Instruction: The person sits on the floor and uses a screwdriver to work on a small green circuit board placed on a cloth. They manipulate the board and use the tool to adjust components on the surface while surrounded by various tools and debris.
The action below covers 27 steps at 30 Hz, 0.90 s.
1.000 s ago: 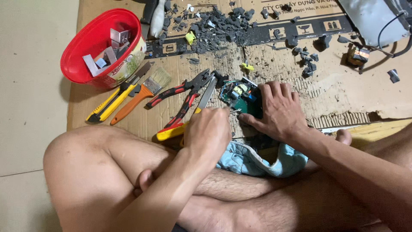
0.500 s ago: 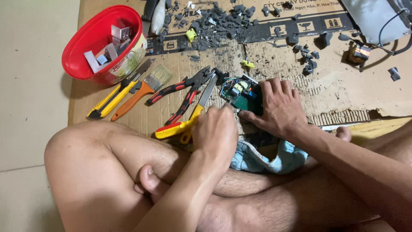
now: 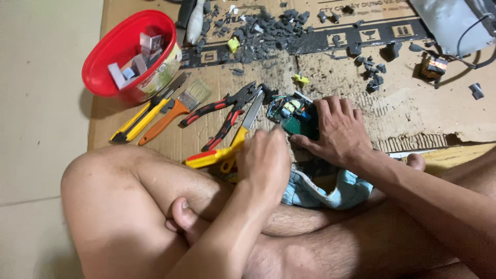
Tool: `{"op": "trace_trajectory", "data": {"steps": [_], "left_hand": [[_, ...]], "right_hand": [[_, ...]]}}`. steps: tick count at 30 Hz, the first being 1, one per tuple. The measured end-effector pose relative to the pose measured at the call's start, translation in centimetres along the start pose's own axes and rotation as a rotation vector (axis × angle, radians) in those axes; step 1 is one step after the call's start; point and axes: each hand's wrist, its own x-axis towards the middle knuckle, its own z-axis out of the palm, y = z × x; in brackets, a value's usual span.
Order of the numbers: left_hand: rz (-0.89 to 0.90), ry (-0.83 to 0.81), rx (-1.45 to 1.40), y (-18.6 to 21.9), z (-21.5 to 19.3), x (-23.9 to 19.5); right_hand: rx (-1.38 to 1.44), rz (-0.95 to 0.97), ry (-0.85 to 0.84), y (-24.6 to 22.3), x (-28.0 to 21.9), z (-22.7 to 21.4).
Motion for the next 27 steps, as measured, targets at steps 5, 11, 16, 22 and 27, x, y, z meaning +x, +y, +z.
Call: {"op": "trace_trajectory", "data": {"steps": [5, 11, 16, 22, 27], "left_hand": [[-0.007, -0.071, 0.055, -0.6, 0.2, 0.4], [-0.091, -0.048, 0.074, -3.1, -0.9, 0.1], [-0.164, 0.073, 0.185, -5.3, -2.4, -2.1], [0.004, 0.25, 0.244, -6.7, -1.2, -1.2], [0.064, 0.268, 0.425, -8.2, 0.5, 2.8]], "right_hand": [[0.006, 0.015, -0.006, -0.3, -0.1, -0.6], [0.03, 0.076, -0.064, -0.8, -0.2, -1.4], [0.037, 0.122, -0.107, -1.1, -0.5, -3.4], [0.053, 0.191, -0.137, 1.1, -0.9, -3.1], [0.088, 0.164, -0.249, 0.4, -1.6, -5.6]]}}
